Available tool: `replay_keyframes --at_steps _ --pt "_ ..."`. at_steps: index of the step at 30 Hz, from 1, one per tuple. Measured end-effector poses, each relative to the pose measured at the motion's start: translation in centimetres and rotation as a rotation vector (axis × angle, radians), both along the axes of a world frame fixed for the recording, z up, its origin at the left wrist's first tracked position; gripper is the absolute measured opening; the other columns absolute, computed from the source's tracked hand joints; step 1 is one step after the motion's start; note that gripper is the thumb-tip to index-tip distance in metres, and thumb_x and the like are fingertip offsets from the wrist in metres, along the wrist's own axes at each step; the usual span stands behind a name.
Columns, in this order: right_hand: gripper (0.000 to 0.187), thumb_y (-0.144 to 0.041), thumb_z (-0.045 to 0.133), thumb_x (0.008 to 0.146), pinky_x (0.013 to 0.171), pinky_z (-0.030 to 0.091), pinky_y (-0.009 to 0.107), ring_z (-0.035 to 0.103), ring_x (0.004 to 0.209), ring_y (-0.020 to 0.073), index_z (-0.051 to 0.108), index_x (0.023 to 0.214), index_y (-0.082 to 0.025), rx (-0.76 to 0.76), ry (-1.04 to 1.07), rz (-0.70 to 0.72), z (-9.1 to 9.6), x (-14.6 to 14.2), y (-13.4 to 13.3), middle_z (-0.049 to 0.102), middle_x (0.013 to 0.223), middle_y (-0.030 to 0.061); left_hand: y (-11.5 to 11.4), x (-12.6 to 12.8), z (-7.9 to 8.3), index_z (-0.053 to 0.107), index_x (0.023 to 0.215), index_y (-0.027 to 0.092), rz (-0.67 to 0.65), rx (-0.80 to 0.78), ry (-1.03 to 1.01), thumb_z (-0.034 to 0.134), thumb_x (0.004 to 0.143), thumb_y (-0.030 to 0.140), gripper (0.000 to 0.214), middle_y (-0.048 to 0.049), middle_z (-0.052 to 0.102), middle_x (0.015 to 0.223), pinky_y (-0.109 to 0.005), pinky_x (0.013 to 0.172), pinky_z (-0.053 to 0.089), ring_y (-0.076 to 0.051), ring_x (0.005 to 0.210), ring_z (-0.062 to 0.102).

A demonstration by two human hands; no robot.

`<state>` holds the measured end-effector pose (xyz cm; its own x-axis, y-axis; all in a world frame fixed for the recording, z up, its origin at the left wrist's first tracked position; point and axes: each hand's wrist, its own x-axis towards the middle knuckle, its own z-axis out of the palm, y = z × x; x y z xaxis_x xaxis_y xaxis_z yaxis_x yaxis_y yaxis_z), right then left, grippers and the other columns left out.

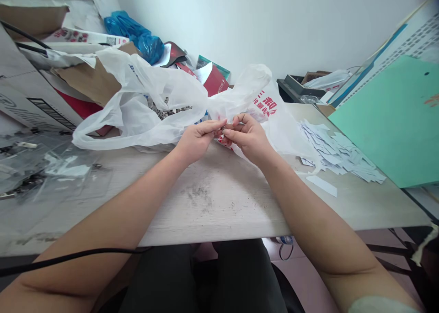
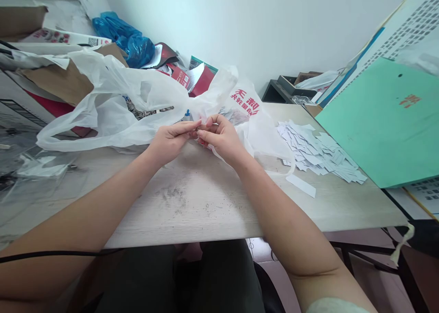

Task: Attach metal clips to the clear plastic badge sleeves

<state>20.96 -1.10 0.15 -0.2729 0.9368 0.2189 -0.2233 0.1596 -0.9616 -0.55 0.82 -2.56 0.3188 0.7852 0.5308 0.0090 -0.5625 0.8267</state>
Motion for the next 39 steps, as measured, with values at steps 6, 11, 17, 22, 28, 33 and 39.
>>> replay_keyframes --at_steps 6,11,17,22,28,33,39 --pt "0.063 -0.05 0.106 0.077 0.071 0.052 0.035 0.067 0.073 0.0177 0.051 0.099 -0.03 0.005 0.02 -0.002 0.0 -0.1 0.0 0.07 0.077 -0.0064 -0.2 0.1 0.3 0.094 0.134 0.031 0.014 -0.031 0.007 0.079 0.107 0.039 0.032 -0.0056 0.087 0.144 -0.051 0.12 0.066 -0.029 0.125 0.083" --pt "0.06 -0.051 0.106 0.08 0.072 0.052 0.034 0.069 0.074 0.0178 0.054 0.099 -0.029 0.008 0.028 -0.001 0.1 0.1 -0.3 0.074 0.079 -0.0043 -0.2 0.0 0.4 0.095 0.133 0.033 0.049 0.015 0.084 0.078 0.108 0.042 0.031 -0.0052 0.087 0.144 -0.049 0.122 0.065 -0.028 0.122 0.083" --pt "0.071 -0.069 0.108 0.076 0.069 0.054 0.034 0.067 0.072 0.0167 0.052 0.095 -0.03 -0.006 -0.005 -0.03 0.3 -0.2 -0.3 0.075 0.082 -0.0032 -0.6 -0.1 1.2 0.097 0.122 0.035 0.074 0.08 0.213 0.073 0.11 0.04 0.027 -0.0029 0.087 0.144 -0.049 0.128 0.061 -0.03 0.131 0.081" --pt "0.071 -0.064 0.11 0.073 0.076 0.059 0.035 0.071 0.076 0.0171 0.052 0.093 -0.029 0.023 0.042 -0.07 0.2 -0.2 0.1 0.076 0.082 -0.004 -1.2 0.3 1.7 0.094 0.132 0.034 -0.038 -0.106 0.045 0.085 0.103 0.045 0.032 -0.0054 0.082 0.156 -0.057 0.136 0.054 -0.036 0.149 0.074" --pt "0.071 -0.059 0.111 0.07 0.087 0.064 0.042 0.075 0.081 0.0202 0.052 0.095 -0.03 0.027 0.06 -0.113 0.4 0.2 0.1 0.076 0.08 -0.0056 -1.2 -0.3 2.5 0.091 0.138 0.029 -0.047 -0.261 -0.108 0.094 0.086 0.035 0.052 -0.0104 0.085 0.146 -0.063 0.13 0.057 -0.039 0.142 0.076" --pt "0.072 -0.063 0.111 0.07 0.088 0.064 0.043 0.076 0.081 0.0209 0.051 0.093 -0.03 0.077 0.054 -0.126 0.7 0.3 0.4 0.075 0.078 -0.0057 -1.4 -0.8 2.6 0.087 0.142 0.027 -0.01 0.046 0.141 0.086 0.092 0.03 0.051 -0.0132 0.079 0.153 -0.055 0.127 0.058 -0.036 0.141 0.074" --pt "0.056 -0.071 0.095 0.093 0.091 0.063 0.043 0.078 0.09 0.022 0.057 0.1 -0.031 0.197 -0.105 -0.061 0.7 0.1 -0.9 0.077 0.09 -0.0018 -2.2 -0.6 3.7 0.087 0.14 0.029 0.125 0.27 0.344 0.067 0.105 0.024 0.041 -0.0083 0.086 0.132 -0.042 0.109 0.066 -0.025 0.117 0.08"
